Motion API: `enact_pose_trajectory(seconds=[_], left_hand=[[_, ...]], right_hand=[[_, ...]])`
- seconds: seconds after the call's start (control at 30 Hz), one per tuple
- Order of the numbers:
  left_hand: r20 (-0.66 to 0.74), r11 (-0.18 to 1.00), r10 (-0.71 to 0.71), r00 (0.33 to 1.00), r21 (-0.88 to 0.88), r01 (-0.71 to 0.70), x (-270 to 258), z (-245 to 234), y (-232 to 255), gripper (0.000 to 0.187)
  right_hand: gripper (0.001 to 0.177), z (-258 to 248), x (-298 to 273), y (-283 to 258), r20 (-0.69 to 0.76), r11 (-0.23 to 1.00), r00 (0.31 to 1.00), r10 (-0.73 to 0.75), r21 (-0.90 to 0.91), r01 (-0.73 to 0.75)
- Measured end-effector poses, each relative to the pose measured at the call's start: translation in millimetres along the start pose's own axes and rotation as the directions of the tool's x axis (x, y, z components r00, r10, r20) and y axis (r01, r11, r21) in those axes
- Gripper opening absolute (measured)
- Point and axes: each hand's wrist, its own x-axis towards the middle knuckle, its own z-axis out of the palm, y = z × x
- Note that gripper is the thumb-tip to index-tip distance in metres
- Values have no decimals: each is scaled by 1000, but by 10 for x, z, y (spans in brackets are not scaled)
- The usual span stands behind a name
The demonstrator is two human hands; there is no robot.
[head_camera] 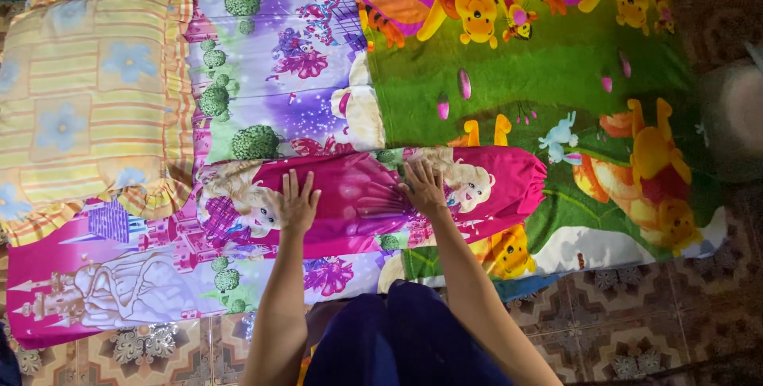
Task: Putting a case on a bolster pillow and smoothing out the bedsheets on a floor mattress.
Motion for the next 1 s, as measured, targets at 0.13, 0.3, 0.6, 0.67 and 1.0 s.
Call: enact_pose_trajectory(seconds=[0.13, 0.3, 0.6, 0.67, 1.0], left_hand=[[-68, 993, -30, 997, 109, 37, -66, -160, -403, 66], [-4, 984, -144, 990, 105, 144, -169, -280, -992, 73], [-226, 674, -727, 649, -416, 611, 191, -274, -1028, 74], [-139, 564, -818, 558, -381, 732, 423, -300, -631, 84], [18, 875, -326, 945, -374, 309, 260, 22, 892, 82]], right_hand=[[75, -27, -2, 371, 26, 1000, 999, 19, -23, -18], [61, -575, -69, 666, 239, 963, 940, 244, -176, -205], [73, -780, 269, 679, 21, 659, 659, 752, 21, -752], [83, -971, 440, 123, 204, 681, 678, 706, 68, -729], [78, 366, 338, -927, 172, 924, 919, 354, 91, -372]])
